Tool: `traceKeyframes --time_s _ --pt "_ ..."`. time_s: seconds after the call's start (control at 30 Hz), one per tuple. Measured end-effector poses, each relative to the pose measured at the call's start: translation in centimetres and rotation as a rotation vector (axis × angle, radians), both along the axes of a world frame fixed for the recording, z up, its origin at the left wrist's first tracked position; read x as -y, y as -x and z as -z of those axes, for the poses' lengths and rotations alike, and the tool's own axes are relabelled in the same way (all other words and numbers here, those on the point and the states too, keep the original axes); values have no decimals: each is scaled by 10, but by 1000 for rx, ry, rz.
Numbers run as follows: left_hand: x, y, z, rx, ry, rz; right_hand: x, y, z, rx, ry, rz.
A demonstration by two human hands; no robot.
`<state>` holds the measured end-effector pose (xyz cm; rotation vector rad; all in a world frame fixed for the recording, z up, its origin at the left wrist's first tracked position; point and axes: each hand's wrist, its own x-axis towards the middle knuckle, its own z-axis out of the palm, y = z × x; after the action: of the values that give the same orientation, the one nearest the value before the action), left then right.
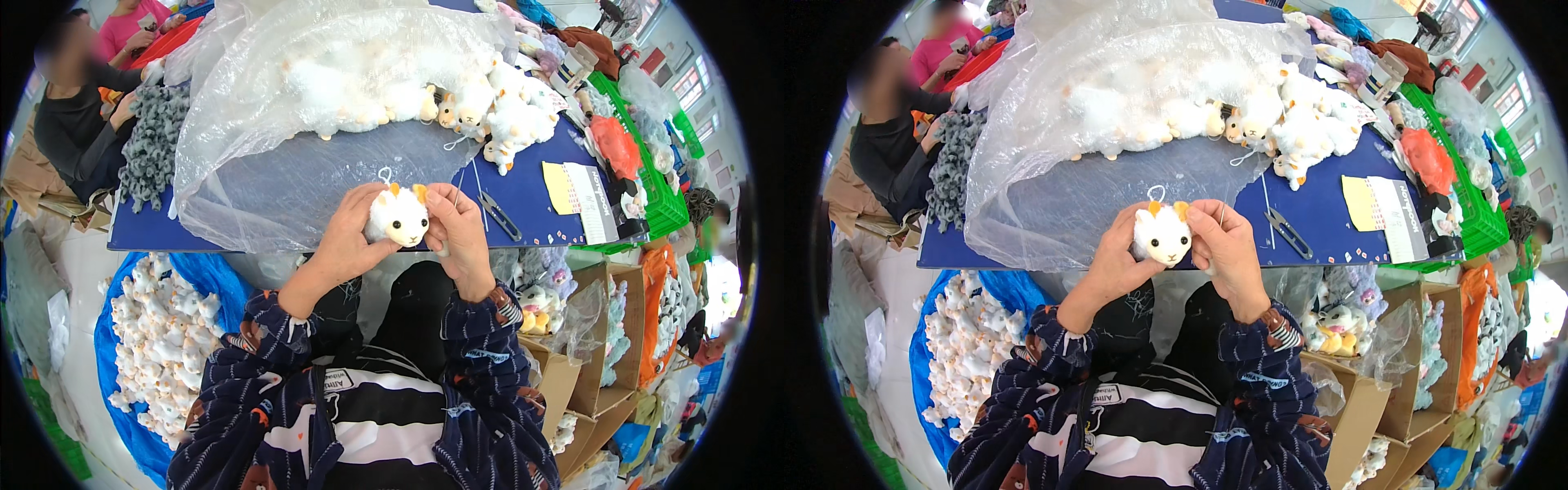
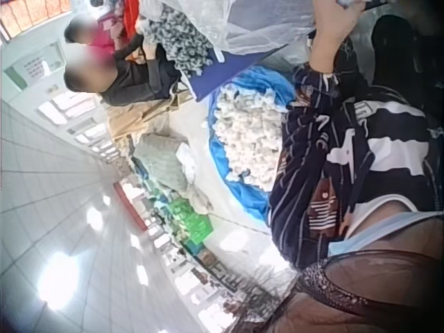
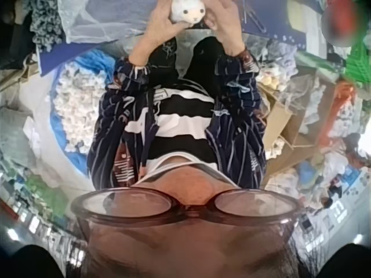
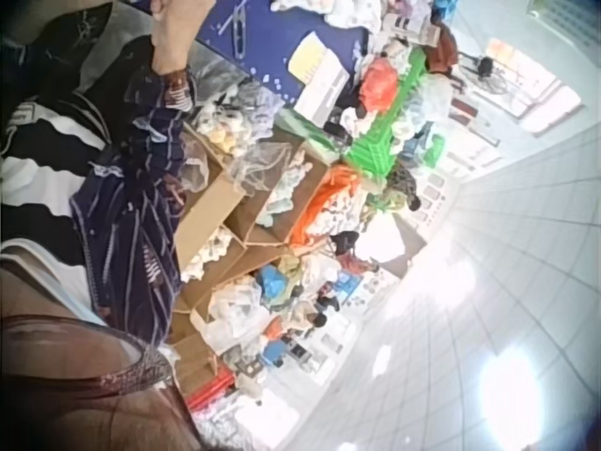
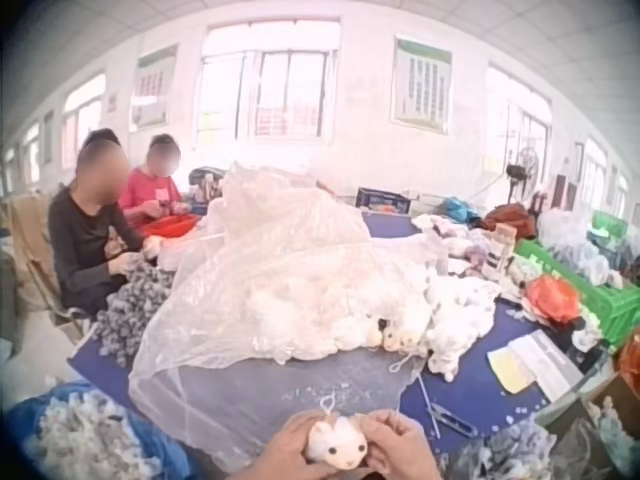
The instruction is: The person sits on the floor and trims loose threads from small white stuffed toys using scissors. They handle each toy one at a time, cut excess threads, and place the finished items into a cardboard box.
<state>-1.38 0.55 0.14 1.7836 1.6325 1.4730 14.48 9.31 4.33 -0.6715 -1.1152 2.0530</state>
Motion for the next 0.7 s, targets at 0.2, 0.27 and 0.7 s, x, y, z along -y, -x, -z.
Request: traceKeyframes --time_s 0.2,0.27,0.7 --pt "7 2 -4 158 99 89 3 0 10 142 -367 24" --pt "7 1 1 194 88 122 2 1 9 97 -246 -69" --pt "0 5 -4 568 210 231 5 -15 19 351 -544 219"
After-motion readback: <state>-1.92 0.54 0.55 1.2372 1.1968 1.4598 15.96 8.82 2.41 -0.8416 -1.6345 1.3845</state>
